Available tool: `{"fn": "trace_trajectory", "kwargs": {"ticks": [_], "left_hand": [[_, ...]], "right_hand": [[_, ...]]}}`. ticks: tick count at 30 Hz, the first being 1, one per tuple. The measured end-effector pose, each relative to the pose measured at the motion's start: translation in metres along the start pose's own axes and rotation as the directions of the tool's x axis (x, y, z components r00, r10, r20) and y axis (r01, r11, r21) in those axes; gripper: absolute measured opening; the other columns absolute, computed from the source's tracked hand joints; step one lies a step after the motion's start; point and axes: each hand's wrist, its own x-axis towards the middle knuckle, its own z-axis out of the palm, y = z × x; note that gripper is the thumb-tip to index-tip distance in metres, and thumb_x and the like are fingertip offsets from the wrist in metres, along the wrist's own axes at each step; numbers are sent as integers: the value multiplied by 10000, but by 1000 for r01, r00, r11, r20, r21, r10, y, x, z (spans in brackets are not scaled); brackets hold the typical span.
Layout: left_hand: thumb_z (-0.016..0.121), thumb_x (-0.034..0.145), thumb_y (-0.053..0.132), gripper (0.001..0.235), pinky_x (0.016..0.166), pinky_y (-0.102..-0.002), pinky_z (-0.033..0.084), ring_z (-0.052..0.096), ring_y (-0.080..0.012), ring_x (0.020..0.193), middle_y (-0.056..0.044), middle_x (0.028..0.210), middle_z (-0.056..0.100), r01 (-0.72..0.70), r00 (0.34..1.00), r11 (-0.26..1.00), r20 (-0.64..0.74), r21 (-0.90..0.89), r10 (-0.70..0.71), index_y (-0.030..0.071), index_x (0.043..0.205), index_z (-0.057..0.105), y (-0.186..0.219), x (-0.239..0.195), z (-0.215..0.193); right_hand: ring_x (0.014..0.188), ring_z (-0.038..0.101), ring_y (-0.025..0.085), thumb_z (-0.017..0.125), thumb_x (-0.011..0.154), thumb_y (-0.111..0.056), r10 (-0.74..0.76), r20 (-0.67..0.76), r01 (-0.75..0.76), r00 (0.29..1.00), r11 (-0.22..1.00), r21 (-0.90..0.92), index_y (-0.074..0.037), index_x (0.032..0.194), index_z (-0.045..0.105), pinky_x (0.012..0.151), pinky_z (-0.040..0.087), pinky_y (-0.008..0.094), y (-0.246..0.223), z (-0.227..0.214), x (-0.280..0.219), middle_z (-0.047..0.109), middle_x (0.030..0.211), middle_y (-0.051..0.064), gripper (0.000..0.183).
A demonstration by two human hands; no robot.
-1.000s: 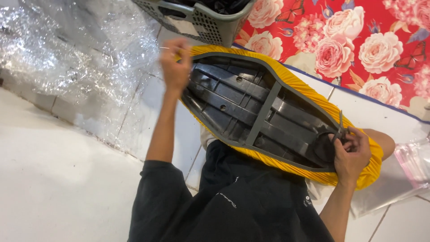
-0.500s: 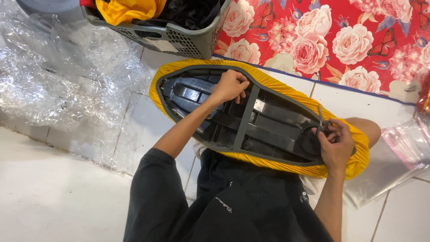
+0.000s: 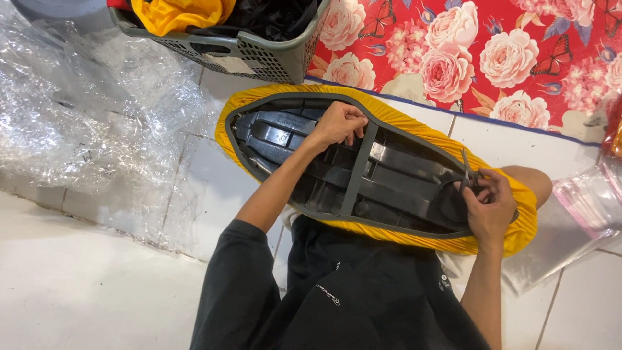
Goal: The person uses scissors to trim excess yellow fabric from the edges of a black plastic object. They carefully cut along the perimeter of the object, removing the overhanging material.
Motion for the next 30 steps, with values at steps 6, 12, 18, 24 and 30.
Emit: {"fn": "trace_trajectory", "kwargs": {"ticks": [6, 12, 18, 24, 30], "left_hand": [[704, 944, 248, 232, 436, -225, 486, 574, -98, 404, -50, 649, 740, -113, 983, 991, -137, 66, 121, 49, 835, 755, -8, -4, 9], [730, 892, 152, 89, 570, -296, 577, 688, -229, 733, -36, 828, 627, -627, 505, 571, -281, 529, 816, 122, 961, 682, -36, -9, 26], [745, 935, 239, 218, 738, -424, 622, 696, -355, 918, -95, 1059, 575, -483, 675, 619, -187, 619, 714, 64, 1061, 714, -30, -17, 25], [736, 918, 152, 129, 725, -467, 634, 717, -401, 877, -72, 1005, 552, -457, 791, 647, -53, 610, 609, 36, 974, 733, -16, 4, 20], [787, 788, 84, 51, 675, -402, 600, 719, -348, 770, -54, 873, 577, -413, 848, 558, 81, 719, 523, 64, 781, 741, -25, 51, 21]], "right_hand": [[680, 507, 158, 830, 923, -106, 14, 57, -12, 998, 1000, -25, -12, 1299, 634, 616, 419, 287, -39, 5, 7, 642, 1050, 142, 434], [654, 559, 223, 854, 919, -98, -186, 102, 169, 977, 974, 151, 1, 1332, 622, 624, 431, 338, -62, 68, 39, 712, 967, 192, 483], [631, 573, 193, 878, 927, -145, -291, 113, 262, 950, 940, 217, -63, 1310, 648, 607, 437, 296, -96, 105, 64, 733, 930, 134, 454], [631, 575, 205, 857, 951, -148, -274, 63, 253, 960, 939, 231, -49, 1320, 630, 607, 439, 320, -71, 119, 56, 724, 921, 144, 444], [653, 589, 192, 844, 979, -156, -201, 67, 172, 977, 938, 302, -53, 1327, 631, 646, 452, 315, -60, 117, 62, 719, 931, 144, 420]]}}
